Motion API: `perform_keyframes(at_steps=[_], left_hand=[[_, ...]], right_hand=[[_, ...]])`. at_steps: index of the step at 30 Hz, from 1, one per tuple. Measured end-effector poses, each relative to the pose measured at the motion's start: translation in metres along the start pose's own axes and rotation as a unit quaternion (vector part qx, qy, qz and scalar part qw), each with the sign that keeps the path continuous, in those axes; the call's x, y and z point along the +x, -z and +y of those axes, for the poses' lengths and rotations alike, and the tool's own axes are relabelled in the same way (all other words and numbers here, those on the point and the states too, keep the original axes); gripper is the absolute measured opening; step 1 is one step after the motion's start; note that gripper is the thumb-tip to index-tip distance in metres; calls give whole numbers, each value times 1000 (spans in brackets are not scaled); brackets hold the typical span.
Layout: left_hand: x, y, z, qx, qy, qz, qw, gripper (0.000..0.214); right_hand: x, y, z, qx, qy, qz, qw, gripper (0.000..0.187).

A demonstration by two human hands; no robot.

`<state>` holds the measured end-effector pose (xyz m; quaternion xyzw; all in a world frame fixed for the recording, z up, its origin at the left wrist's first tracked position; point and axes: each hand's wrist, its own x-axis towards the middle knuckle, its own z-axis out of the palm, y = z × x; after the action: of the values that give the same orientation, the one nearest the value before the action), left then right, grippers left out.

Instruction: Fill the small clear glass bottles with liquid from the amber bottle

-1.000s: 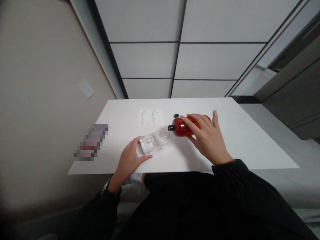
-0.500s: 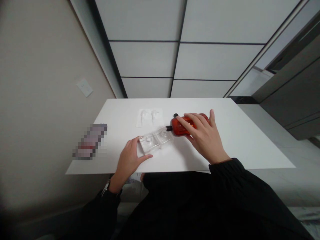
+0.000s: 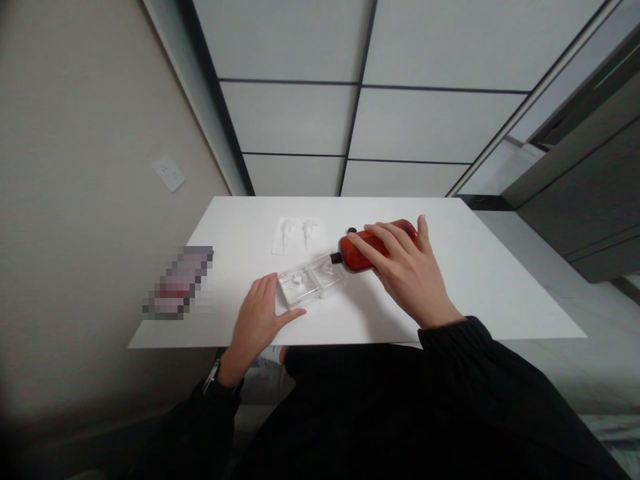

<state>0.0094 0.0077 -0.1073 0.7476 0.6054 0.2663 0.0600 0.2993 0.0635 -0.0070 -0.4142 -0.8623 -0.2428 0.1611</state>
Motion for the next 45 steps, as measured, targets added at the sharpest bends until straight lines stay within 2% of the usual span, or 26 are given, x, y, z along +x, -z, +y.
perform_keyframes(at_steps=[13, 24, 29, 45], left_hand=[[-1, -1, -2, 3, -2, 2, 1000, 76], [-2, -5, -5, 3, -10, 17, 1000, 75], [-2, -3, -5, 8, -5, 2, 1000, 78], [0, -2, -8, -4, -7, -5, 1000, 79]], right_hand=[[12, 10, -3, 6, 35, -26, 999, 68], [20, 17, -6, -17, 69, -21, 997, 61], [22, 19, -6, -8, 70, -37, 997, 71], [24, 20, -8, -25, 80, -23, 996, 66]])
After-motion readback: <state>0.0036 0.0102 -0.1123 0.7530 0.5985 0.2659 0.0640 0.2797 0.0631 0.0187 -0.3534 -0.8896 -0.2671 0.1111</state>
